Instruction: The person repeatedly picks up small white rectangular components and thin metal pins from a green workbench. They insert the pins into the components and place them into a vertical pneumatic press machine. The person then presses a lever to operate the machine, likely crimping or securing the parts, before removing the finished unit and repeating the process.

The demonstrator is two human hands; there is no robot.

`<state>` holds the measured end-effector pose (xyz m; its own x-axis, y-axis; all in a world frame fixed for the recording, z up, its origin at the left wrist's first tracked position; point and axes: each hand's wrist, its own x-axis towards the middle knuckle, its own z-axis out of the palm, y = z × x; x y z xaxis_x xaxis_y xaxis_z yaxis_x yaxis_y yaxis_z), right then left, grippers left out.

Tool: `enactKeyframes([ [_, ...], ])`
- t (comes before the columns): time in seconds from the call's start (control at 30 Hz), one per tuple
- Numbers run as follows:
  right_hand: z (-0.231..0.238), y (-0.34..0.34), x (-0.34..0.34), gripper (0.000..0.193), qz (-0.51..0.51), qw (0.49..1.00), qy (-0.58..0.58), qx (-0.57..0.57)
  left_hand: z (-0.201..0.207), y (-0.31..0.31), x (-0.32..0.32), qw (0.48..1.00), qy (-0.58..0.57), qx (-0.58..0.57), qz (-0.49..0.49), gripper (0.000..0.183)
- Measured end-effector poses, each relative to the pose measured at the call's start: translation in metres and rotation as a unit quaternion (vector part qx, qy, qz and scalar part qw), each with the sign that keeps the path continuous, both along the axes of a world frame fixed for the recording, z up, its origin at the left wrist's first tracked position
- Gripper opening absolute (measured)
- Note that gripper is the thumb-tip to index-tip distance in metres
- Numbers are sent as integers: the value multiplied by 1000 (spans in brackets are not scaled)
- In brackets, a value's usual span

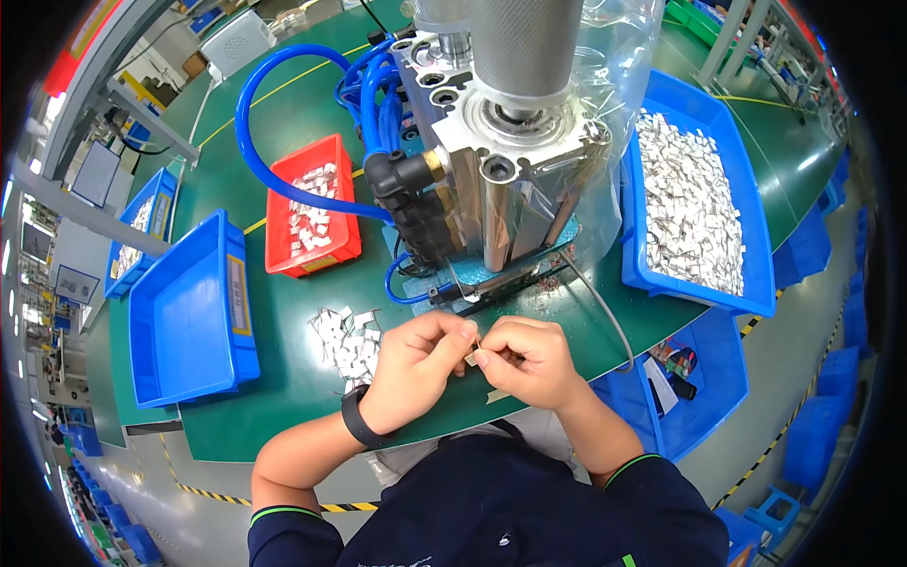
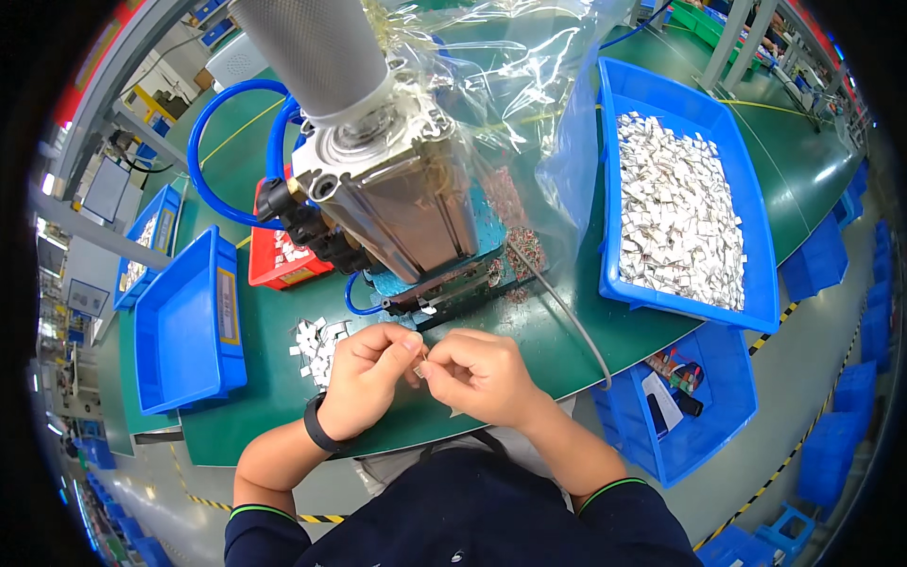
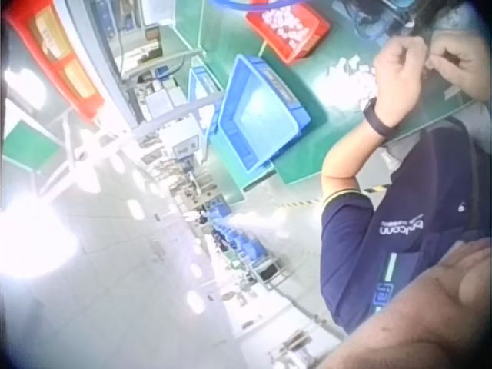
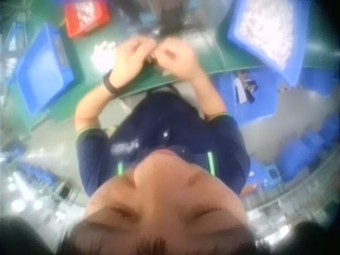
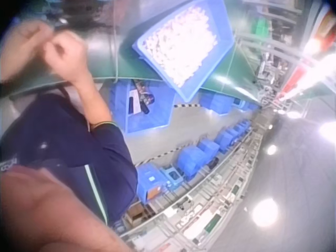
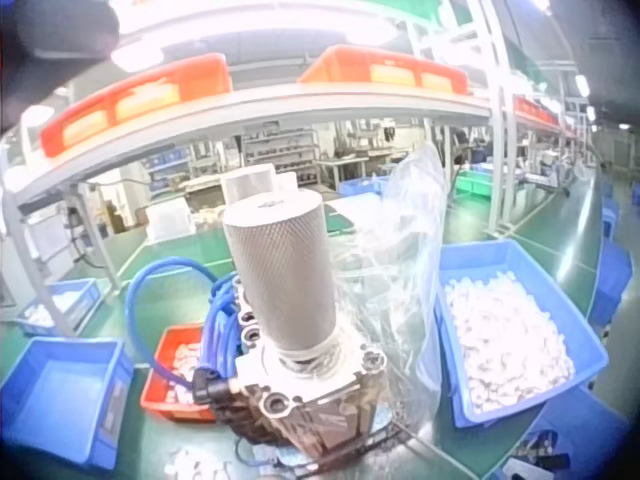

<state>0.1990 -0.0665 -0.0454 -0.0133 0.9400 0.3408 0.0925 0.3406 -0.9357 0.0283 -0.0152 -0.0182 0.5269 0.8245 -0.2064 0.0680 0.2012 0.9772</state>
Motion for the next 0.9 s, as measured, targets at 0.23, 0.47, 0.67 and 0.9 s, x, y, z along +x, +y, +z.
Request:
enactKeyframes([
  [0.23,-5,-2,0,14,9,997,60,-43,-2,1,-7,997,-68,-31,-14,21],
  [0.47,-5,-3,3,14,-6,996,69,-53,-10,-4,-9,997,-26,76,4,18],
  [0.67,9,1,14,11,-51,994,57,-83,-11,-6,-13,945,80,313,-48,14],
  [0.9,7,-3,14,12,106,951,232,-171,-7,-5,-6,988,-133,-50,-67,26],
])
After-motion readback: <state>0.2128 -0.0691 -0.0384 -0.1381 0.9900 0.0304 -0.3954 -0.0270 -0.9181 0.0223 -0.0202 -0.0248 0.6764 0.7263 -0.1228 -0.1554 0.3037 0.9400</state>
